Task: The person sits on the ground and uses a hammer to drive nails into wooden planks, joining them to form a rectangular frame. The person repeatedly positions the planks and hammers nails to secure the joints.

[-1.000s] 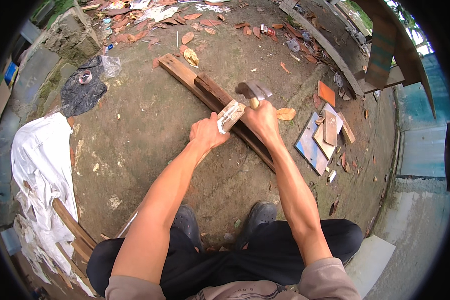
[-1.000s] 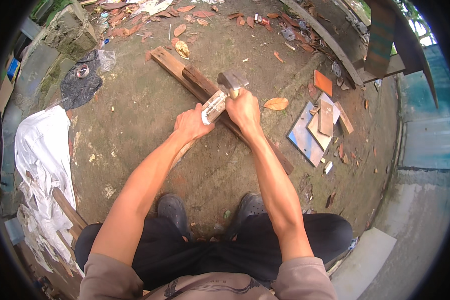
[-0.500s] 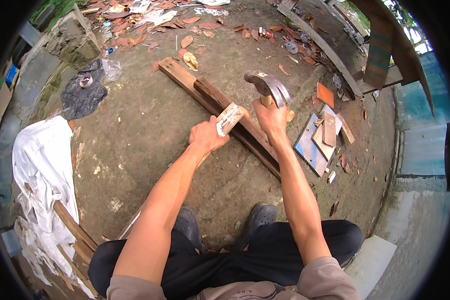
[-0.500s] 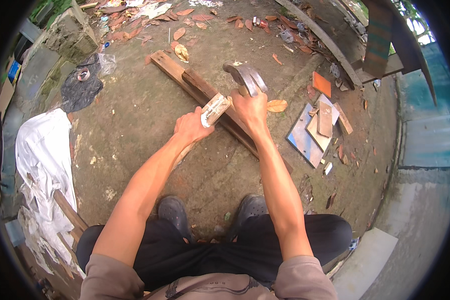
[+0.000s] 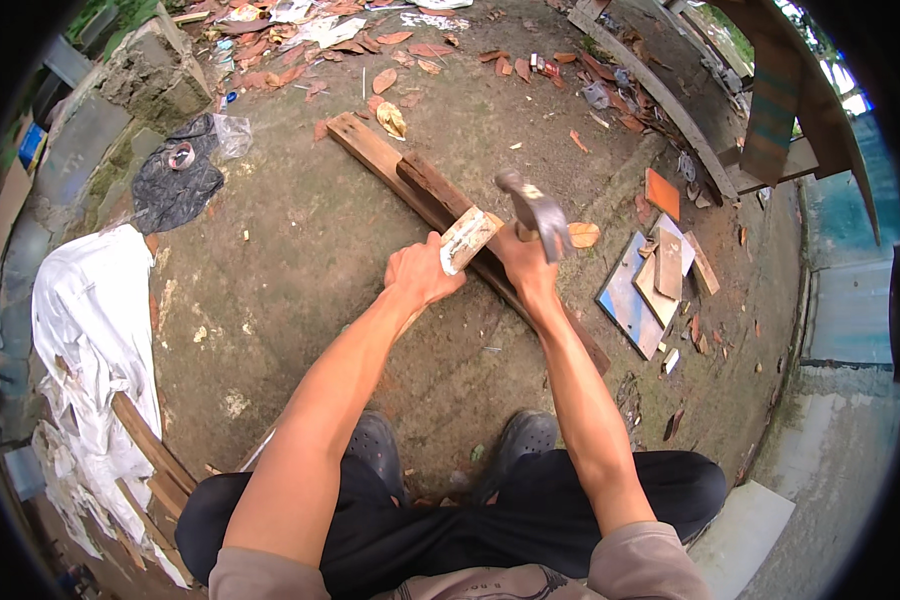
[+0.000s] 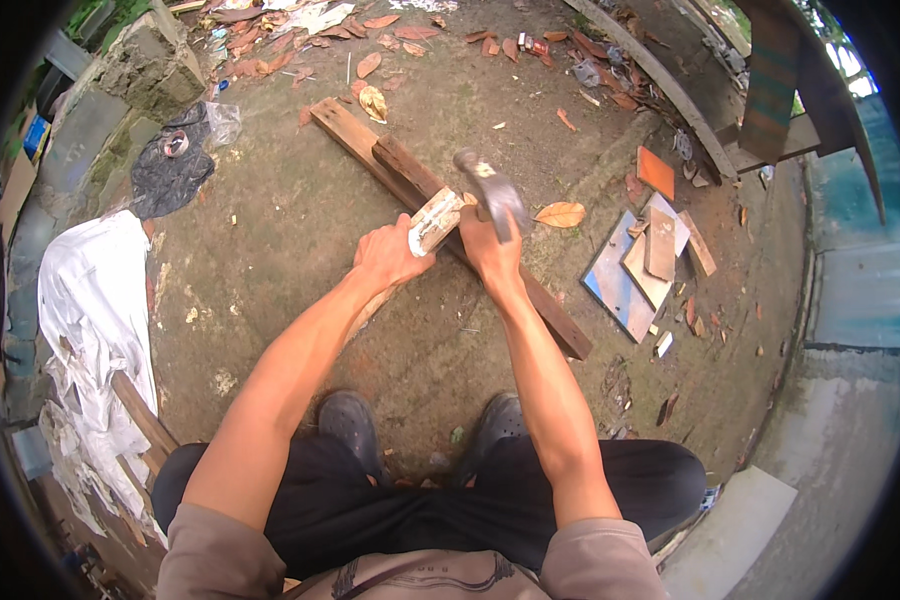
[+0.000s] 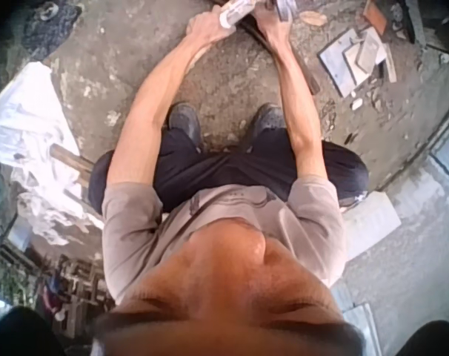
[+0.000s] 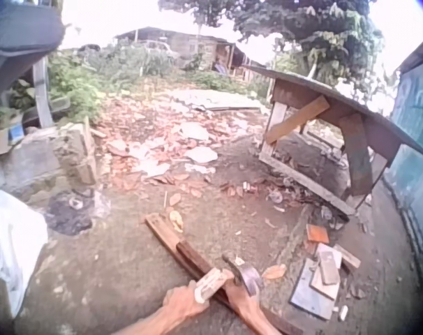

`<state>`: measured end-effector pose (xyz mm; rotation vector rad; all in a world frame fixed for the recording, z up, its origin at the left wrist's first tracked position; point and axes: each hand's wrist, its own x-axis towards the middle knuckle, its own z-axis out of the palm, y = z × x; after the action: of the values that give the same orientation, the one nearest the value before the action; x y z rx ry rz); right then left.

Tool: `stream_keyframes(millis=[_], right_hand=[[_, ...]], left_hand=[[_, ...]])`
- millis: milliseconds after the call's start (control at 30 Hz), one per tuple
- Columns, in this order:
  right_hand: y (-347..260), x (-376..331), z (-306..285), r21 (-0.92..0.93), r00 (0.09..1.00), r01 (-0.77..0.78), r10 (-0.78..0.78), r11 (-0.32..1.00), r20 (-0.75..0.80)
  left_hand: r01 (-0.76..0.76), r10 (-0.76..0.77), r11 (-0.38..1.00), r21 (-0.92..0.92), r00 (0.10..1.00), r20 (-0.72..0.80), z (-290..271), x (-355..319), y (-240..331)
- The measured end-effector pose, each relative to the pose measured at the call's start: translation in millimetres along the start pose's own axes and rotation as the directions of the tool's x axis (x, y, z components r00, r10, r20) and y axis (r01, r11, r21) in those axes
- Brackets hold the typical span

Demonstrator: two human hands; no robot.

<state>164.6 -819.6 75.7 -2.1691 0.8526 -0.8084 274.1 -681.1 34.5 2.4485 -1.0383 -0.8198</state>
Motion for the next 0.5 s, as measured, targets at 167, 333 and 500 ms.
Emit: stream_keyframes(millis=[167,333,500], right_hand=[[-17,32,2,-0.305,0.893,-0.306,0.383,0.902,0.238],[8,-3,6,-0.058,1.000,-0.019,0.021,0.998,0.023],[-30,24,-8,-0.217,0.882,-0.326,0.379,0.920,0.280]], left_hand=[[0.001,-0.001,1.000,-0.005,1.000,-0.020,-4,-1,-9],[-0.005,0.005,1.000,0.003,1.000,-0.006,-2,-1,3],[0.011,-0.011,1.000,-0.003,1.000,-0.014,-4,-2,-10]])
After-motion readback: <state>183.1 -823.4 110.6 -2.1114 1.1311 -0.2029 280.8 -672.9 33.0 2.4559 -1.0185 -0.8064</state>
